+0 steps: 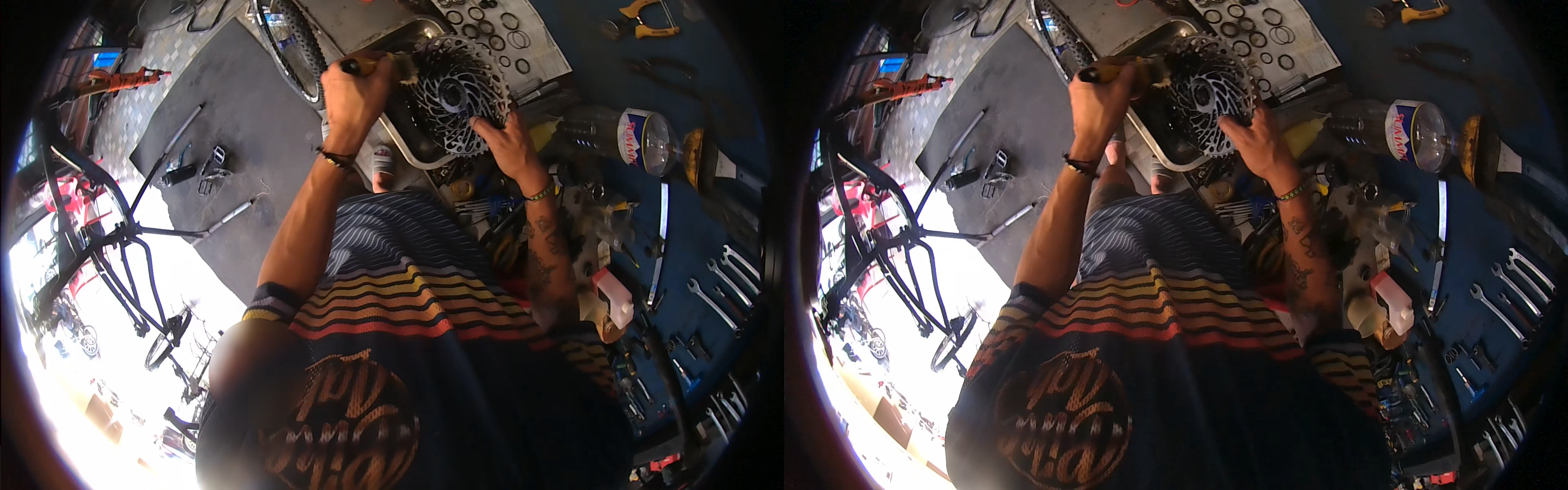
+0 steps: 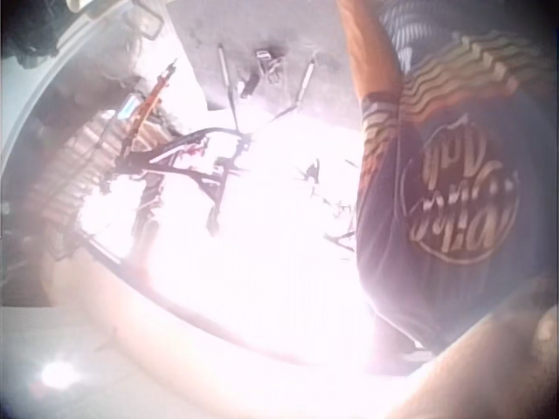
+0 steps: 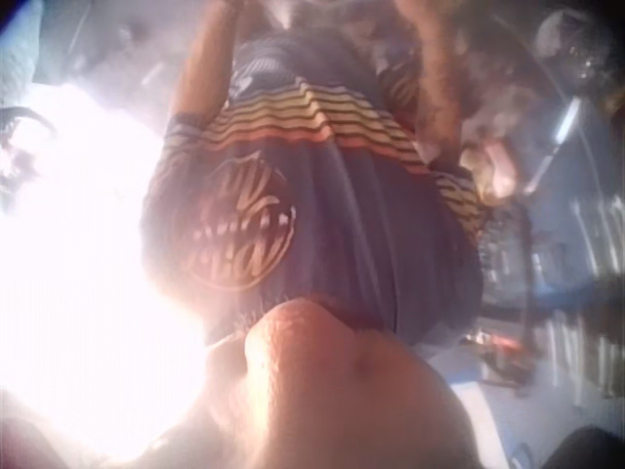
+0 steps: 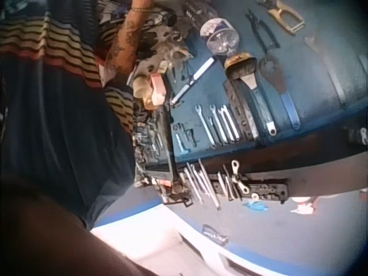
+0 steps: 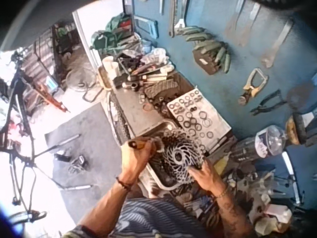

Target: The person scrubs a bicycle cassette with a yellow brush in a metal sink, rotating the cassette to clean between the sprockets. The person then lifts the cassette from the sink and places it on the workbench.

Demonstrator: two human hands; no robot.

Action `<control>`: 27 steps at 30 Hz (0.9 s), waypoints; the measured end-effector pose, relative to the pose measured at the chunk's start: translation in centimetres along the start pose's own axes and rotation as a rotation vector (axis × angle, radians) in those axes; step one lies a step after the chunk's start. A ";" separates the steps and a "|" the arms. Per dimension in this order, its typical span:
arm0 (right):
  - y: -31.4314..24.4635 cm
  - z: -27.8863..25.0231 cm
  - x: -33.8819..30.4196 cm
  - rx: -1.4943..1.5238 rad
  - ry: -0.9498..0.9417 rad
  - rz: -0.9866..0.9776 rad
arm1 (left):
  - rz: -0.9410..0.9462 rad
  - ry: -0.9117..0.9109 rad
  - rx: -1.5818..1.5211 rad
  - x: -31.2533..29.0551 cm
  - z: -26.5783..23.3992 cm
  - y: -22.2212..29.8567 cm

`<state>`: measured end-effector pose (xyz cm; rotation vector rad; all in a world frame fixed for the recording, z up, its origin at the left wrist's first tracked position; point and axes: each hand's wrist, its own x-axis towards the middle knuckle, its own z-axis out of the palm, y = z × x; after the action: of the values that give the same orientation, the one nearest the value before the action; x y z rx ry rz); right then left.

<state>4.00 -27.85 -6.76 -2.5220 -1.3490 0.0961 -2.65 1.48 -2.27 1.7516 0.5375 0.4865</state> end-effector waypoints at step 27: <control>0.4 -1.6 0.5 0.011 0.022 -0.039 | -0.367 -0.203 -0.055 -2.6 -0.6 -1.4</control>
<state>4.93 -28.01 -5.33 -2.4791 -1.3844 0.0678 -5.23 0.70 -3.58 1.5819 0.6749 0.0643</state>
